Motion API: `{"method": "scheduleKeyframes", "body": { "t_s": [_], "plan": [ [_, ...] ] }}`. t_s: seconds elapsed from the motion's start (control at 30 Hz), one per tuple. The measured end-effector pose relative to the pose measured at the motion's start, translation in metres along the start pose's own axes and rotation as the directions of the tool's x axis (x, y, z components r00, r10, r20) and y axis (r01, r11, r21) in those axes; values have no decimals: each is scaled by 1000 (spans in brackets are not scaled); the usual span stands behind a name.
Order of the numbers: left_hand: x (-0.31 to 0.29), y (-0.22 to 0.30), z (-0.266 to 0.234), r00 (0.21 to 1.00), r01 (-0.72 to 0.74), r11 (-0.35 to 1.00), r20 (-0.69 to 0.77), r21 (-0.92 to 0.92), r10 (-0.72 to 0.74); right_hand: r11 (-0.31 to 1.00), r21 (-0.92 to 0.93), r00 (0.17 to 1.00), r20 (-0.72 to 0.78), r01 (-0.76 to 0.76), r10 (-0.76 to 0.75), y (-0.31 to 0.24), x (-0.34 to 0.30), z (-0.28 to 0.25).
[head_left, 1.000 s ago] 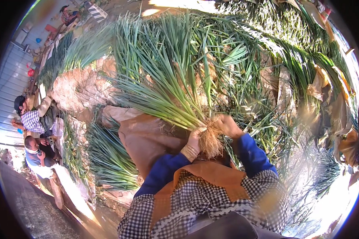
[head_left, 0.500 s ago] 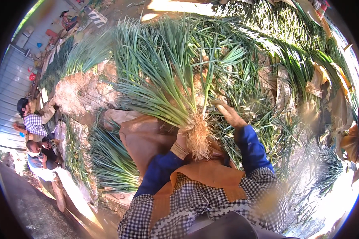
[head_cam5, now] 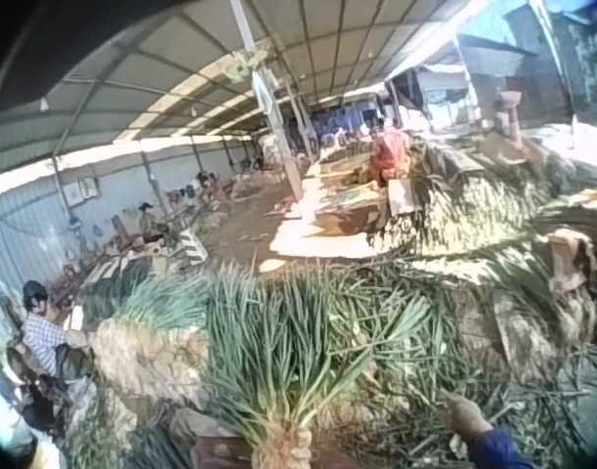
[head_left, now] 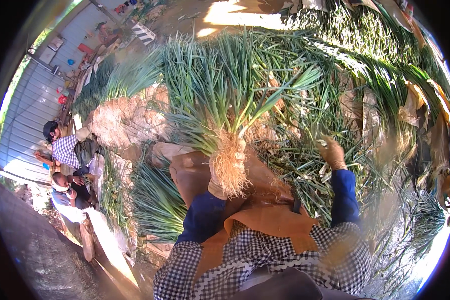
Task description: The person peels dry outer layers from bundles of green scallions by hand, gathering the stalks and placing the cleaned bundles on the floor.
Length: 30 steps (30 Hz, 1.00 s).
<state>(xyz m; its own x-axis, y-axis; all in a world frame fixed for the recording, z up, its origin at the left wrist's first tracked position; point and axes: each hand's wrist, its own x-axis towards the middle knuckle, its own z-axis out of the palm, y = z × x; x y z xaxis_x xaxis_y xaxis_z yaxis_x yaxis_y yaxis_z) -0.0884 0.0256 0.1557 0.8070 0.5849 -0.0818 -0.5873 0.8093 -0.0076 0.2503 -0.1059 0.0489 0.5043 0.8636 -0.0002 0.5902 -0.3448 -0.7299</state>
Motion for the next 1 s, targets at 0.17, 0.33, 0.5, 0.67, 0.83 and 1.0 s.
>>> {"method": "scheduleKeyframes", "body": {
  "t_s": [0.17, 0.33, 0.5, 0.67, 0.83, 1.0],
  "plan": [
    [-14, 10, 34, 996, -92, 987, 6, 132, 92, 831, 506, 820, 360, 229, -445, -162, 28, 50],
    [-28, 43, 67, 967, -253, 923, 44, 290, 252, 281, 909, 445, 398, -307, -802, -263, -11, 84],
    [-124, 117, 98, 798, -569, 680, 110, 463, 593, -188, 880, -8, -212, -436, -977, -278, -27, 58],
    [-187, 170, 146, 606, -717, 403, 223, 568, 764, 144, 978, 745, 210, -153, -633, -198, 24, 48],
    [-297, 200, 143, 374, -754, 152, 228, 639, 899, 220, 878, 837, 474, -425, -274, -156, 43, 100],
    [-363, 204, 133, 254, -694, 48, 182, 718, 950, 313, 860, 852, 478, -403, -215, -122, 55, 104]
  ]
}}
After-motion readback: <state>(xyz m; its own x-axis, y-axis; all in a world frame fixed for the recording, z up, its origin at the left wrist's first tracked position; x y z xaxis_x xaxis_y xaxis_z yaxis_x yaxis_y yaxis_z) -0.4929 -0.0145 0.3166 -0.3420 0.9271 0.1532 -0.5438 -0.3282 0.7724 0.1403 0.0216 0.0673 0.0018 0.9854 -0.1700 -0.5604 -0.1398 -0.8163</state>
